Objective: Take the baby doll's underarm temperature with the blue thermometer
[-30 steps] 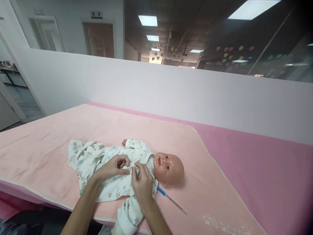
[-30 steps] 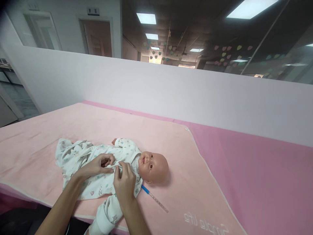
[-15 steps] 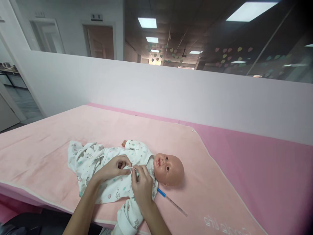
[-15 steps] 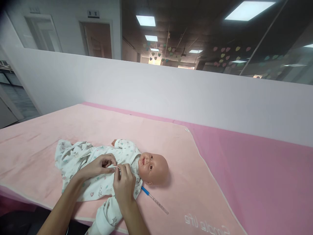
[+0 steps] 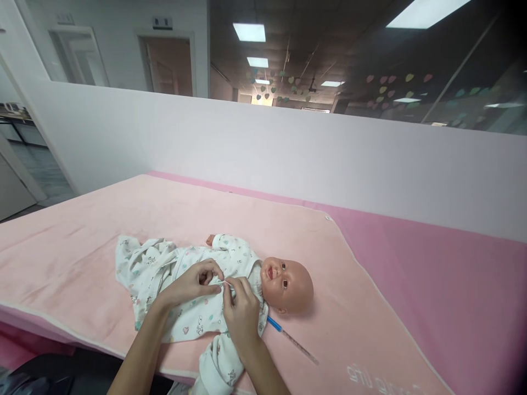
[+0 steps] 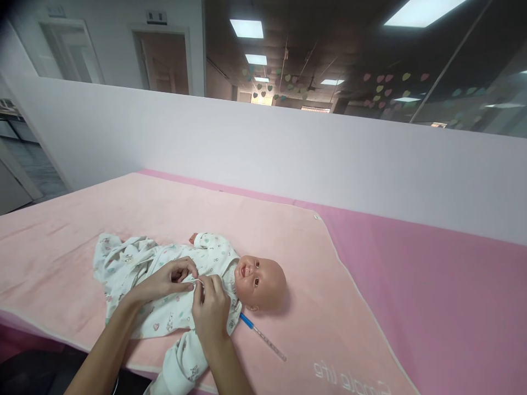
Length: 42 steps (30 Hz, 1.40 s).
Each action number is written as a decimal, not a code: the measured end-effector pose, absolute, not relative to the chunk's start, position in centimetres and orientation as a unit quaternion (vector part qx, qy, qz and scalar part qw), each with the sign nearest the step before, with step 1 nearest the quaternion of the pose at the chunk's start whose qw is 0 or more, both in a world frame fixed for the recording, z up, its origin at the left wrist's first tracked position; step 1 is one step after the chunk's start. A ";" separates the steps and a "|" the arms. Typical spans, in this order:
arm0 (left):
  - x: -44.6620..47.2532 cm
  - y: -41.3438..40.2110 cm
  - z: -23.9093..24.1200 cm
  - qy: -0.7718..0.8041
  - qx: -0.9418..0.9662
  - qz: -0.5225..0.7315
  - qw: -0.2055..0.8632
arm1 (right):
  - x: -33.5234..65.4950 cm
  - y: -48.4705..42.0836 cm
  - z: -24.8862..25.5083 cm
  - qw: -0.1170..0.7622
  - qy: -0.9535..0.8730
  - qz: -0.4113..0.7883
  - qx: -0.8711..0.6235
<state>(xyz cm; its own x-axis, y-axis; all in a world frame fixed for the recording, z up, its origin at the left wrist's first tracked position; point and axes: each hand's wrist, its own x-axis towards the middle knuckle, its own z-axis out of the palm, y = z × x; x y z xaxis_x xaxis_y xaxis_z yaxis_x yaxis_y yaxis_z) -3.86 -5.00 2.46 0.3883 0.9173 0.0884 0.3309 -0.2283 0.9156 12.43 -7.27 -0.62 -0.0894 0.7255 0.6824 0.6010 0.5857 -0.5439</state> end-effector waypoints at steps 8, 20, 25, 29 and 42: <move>-3.8 -5.2 2.0 0.464 0.691 0.356 0.424 | 12.4 -7.2 -0.7 0.500 -0.733 0.056 -0.458; -3.8 -5.6 2.3 0.440 0.684 0.347 0.466 | 12.4 -7.2 -0.8 0.505 -0.731 0.062 -0.455; -3.8 -5.7 2.5 0.433 0.685 0.353 0.469 | 12.4 -7.2 -0.7 0.504 -0.731 0.048 -0.459; -4.0 -5.6 2.3 0.423 0.683 0.363 0.472 | 12.4 -7.2 -0.5 0.500 -0.736 0.037 -0.455; -4.0 -5.6 2.1 0.418 0.677 0.371 0.479 | 12.4 -7.4 -0.5 0.482 -0.743 0.044 -0.462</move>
<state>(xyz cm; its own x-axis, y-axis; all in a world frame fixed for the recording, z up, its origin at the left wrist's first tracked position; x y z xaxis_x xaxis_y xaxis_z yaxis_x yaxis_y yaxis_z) -4.03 -5.63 2.14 0.3763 0.9209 0.1020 0.2108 -0.1923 0.9584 12.37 -7.38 -0.48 -0.1089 0.7288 0.6760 0.6437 0.5699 -0.5108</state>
